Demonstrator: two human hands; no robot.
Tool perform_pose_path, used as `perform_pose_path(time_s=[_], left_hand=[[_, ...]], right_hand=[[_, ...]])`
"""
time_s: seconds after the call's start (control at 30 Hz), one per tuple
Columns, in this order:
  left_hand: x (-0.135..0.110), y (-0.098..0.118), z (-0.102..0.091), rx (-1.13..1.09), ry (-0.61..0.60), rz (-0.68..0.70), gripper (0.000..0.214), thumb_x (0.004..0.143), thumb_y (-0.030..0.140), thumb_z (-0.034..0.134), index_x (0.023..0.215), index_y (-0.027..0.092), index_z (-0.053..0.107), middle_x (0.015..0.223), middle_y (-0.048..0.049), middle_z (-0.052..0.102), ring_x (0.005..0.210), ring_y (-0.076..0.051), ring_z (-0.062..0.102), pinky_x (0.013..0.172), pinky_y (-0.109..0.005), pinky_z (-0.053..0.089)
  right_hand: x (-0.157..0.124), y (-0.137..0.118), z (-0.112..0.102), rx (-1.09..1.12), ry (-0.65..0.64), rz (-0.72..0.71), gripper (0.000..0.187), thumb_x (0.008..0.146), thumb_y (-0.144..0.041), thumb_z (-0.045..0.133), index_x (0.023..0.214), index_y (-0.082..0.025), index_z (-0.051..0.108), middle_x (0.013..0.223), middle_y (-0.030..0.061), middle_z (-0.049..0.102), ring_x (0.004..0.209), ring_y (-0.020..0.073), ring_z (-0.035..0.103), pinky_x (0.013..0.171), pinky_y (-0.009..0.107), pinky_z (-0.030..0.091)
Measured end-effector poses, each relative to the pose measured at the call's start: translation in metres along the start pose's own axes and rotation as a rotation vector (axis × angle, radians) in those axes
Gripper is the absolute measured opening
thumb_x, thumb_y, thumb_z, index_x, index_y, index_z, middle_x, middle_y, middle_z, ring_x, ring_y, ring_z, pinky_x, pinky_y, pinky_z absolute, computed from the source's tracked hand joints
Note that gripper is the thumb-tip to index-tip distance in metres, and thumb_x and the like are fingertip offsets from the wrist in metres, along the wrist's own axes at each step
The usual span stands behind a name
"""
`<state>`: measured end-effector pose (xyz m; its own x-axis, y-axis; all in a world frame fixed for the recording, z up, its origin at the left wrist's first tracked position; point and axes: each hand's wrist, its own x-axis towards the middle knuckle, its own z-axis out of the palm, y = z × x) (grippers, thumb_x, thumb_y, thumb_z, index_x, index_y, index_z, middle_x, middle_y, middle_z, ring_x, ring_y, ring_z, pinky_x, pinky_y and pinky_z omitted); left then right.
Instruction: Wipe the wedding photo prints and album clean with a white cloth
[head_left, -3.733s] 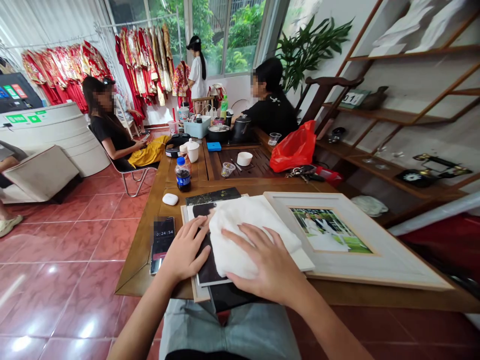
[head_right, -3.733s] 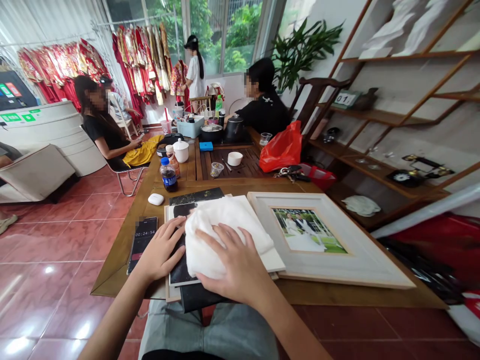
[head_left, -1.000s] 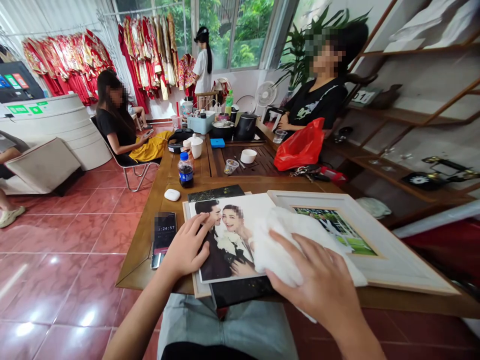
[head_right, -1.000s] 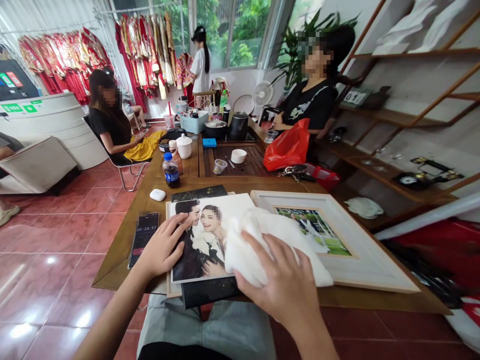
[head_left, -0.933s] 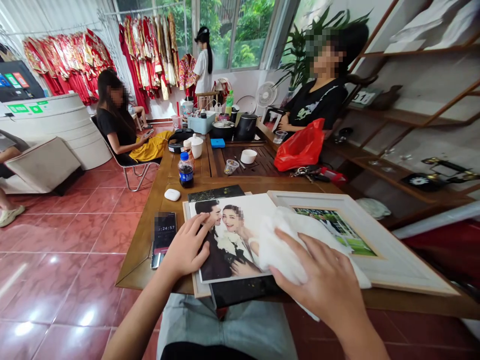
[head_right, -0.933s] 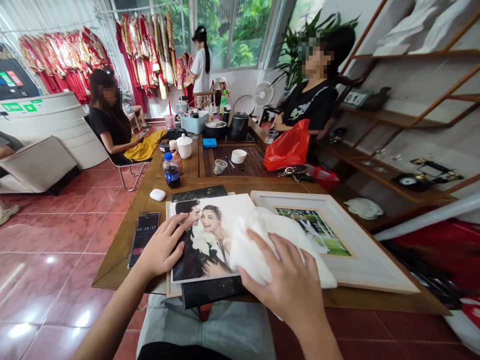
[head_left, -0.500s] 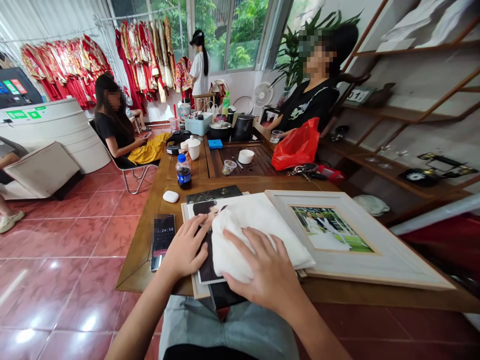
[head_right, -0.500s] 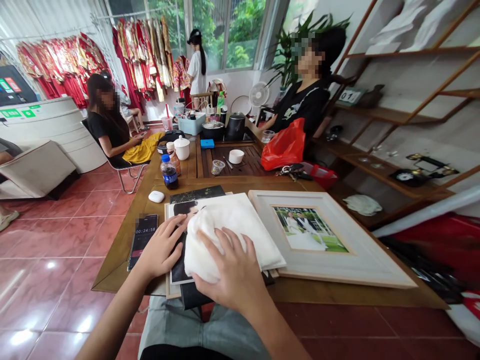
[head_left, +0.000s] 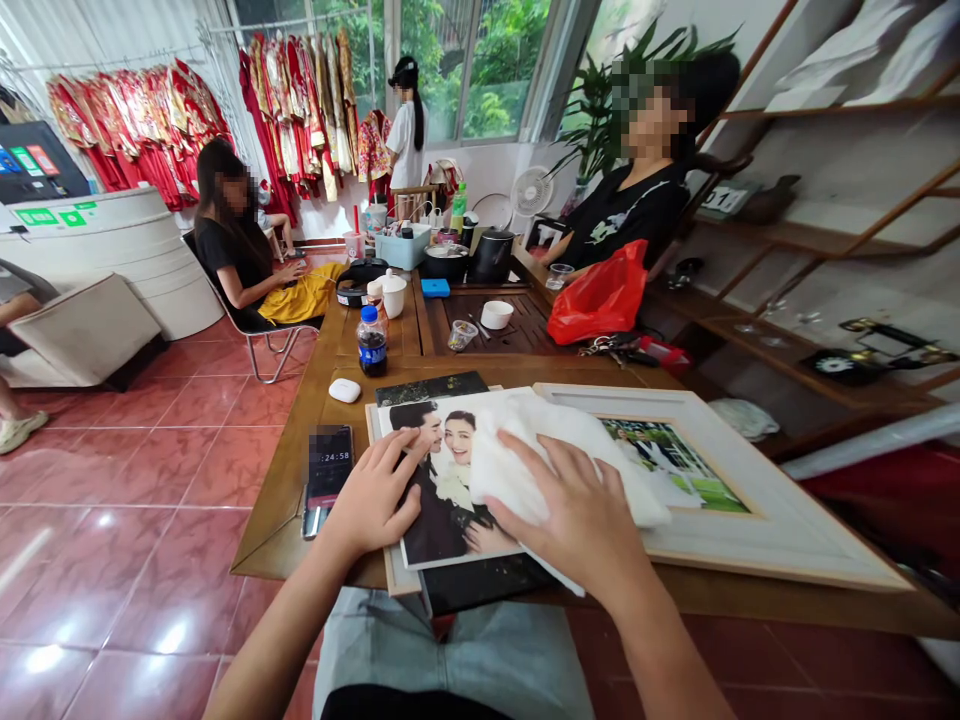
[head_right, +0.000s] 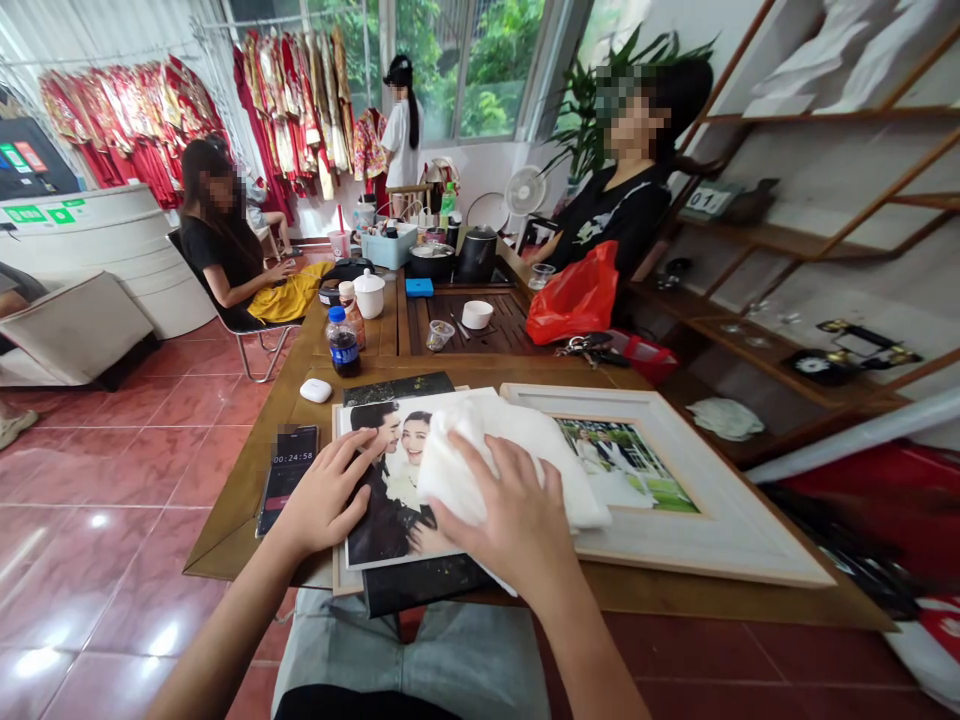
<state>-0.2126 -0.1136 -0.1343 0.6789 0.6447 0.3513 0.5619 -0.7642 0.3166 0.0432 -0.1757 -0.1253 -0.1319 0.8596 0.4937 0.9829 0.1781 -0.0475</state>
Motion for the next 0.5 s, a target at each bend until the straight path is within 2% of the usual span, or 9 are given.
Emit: perform_pose_path(time_s=[0.17, 0.27, 0.37, 0.5], left_hand=[[0.001, 0.001, -0.003, 0.006, -0.007, 0.006, 0.057, 0.095, 0.027, 0.041, 0.151, 0.016, 0.039, 0.153, -0.0174, 0.041, 0.144, -0.033, 0.035, 0.117, -0.053, 0.033], [0.001, 0.002, -0.004, 0.003, -0.005, 0.011, 0.054, 0.096, 0.027, 0.042, 0.148, 0.017, 0.041, 0.151, -0.0172, 0.043, 0.143, -0.033, 0.036, 0.117, -0.053, 0.033], [0.001, 0.002, -0.003, -0.004, 0.000, 0.010, 0.055, 0.095, 0.027, 0.042, 0.150, 0.018, 0.039, 0.152, -0.0168, 0.042, 0.144, -0.033, 0.036, 0.116, -0.054, 0.033], [0.001, 0.001, -0.001, 0.002, -0.004, -0.002, 0.059, 0.095, 0.028, 0.041, 0.153, 0.017, 0.035, 0.154, -0.0170, 0.040, 0.144, -0.033, 0.035, 0.116, -0.053, 0.033]], right_hand=[[0.005, -0.034, -0.002, 0.115, -0.048, -0.133, 0.063, 0.089, -0.052, 0.055, 0.145, -0.024, 0.050, 0.131, 0.0161, 0.059, 0.121, 0.0349, 0.052, 0.098, 0.053, 0.035], [0.008, -0.042, -0.003, 0.161, -0.076, -0.160, 0.066, 0.087, -0.053, 0.058, 0.146, -0.025, 0.049, 0.132, 0.0156, 0.059, 0.122, 0.0352, 0.051, 0.101, 0.053, 0.033], [0.010, -0.035, -0.003, 0.176, -0.102, -0.148, 0.065, 0.088, -0.054, 0.058, 0.147, -0.029, 0.048, 0.133, 0.0141, 0.060, 0.123, 0.0334, 0.052, 0.101, 0.051, 0.033], [0.014, -0.009, 0.001, 0.121, -0.109, -0.057, 0.060, 0.092, -0.055, 0.053, 0.146, -0.030, 0.046, 0.133, 0.0135, 0.060, 0.122, 0.0321, 0.054, 0.097, 0.050, 0.038]])
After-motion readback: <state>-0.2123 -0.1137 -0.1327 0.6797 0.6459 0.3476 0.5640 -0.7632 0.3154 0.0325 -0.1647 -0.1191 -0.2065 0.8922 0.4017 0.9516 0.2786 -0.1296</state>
